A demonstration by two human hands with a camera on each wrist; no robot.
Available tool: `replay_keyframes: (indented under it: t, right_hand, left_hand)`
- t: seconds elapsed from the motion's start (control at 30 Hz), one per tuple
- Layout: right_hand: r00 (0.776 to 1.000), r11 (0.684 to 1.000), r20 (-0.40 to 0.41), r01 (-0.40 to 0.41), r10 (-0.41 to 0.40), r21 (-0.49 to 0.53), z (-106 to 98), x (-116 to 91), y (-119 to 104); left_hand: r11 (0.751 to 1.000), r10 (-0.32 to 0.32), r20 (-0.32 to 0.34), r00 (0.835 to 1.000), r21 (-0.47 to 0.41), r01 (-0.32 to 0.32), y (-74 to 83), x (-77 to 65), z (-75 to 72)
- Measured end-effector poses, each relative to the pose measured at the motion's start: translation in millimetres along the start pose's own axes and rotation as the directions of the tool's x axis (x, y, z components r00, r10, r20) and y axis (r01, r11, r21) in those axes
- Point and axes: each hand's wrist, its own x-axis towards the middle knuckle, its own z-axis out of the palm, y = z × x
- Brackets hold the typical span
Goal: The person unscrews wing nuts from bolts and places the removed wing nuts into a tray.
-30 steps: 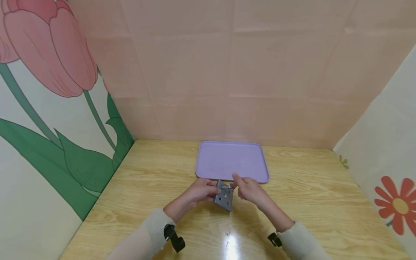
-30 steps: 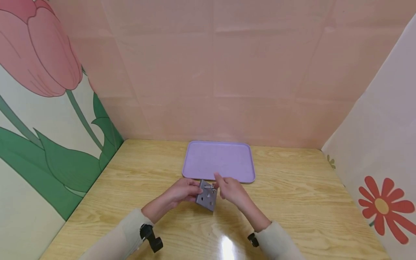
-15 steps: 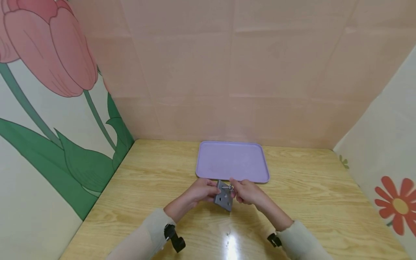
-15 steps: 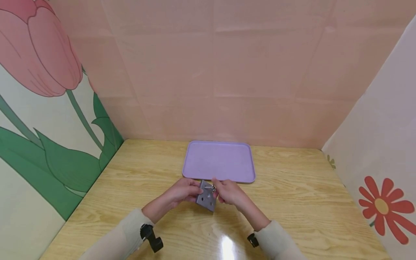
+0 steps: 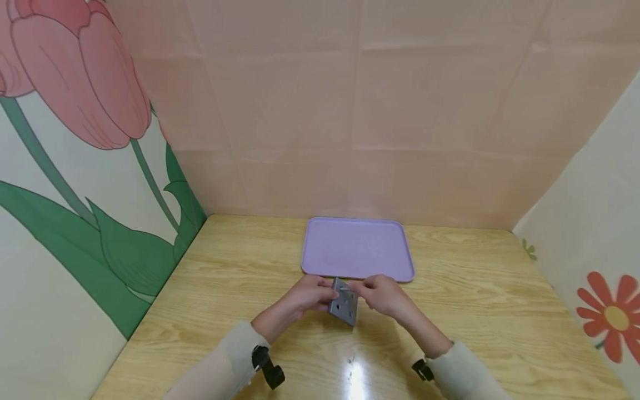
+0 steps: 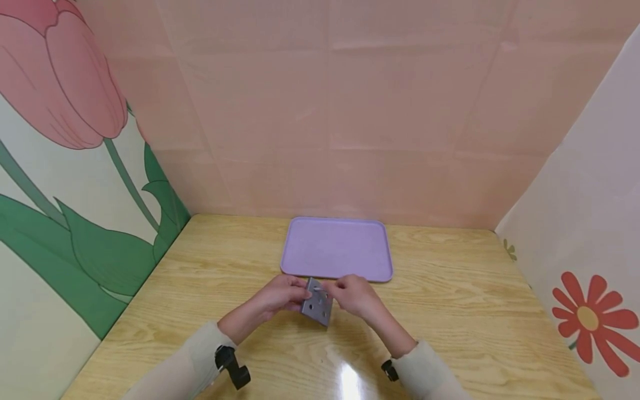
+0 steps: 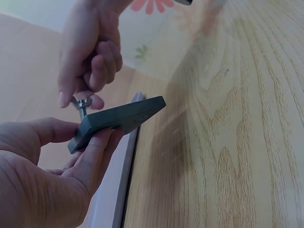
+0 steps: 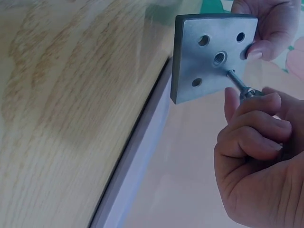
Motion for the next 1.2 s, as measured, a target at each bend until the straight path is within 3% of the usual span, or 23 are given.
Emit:
replay_keyframes:
  t: [0.37,0.77,0.87,1.0,1.2]
  right_hand:
    - [0.990,0.990,-0.035,0.131,-0.133,-0.045,-1.1,-1.7,2.3]
    - [0.988,0.988,-0.049,0.143,-0.146,-0.055,-0.3,-2.7,0.4]
    - [0.989,0.991,-0.078,0.121,-0.125,-0.052,-0.9,-2.2,-0.1]
    - [0.994,0.999,-0.105,0.041,-0.041,-0.002,-1.2,-0.8,-0.4]
    - [0.997,0.996,-0.046,-0.062,0.066,0.066,1.8,0.6,1.3]
  left_hand:
    - [1.000,-0.015,-0.014,1.000,-0.002,0.015,-0.7,-0.2,0.1]
    - [1.000,-0.005,-0.013,1.000,-0.006,0.005,-0.6,-0.3,0.2]
    - [1.000,-0.007,-0.012,1.000,-0.004,0.007,0.0,-0.4,0.2]
    - [1.000,-0.009,-0.021,1.000,0.004,0.009,1.0,-0.8,0.5]
    - [1.000,-0.006,-0.029,1.000,0.005,0.006,-0.2,0.3,0.8]
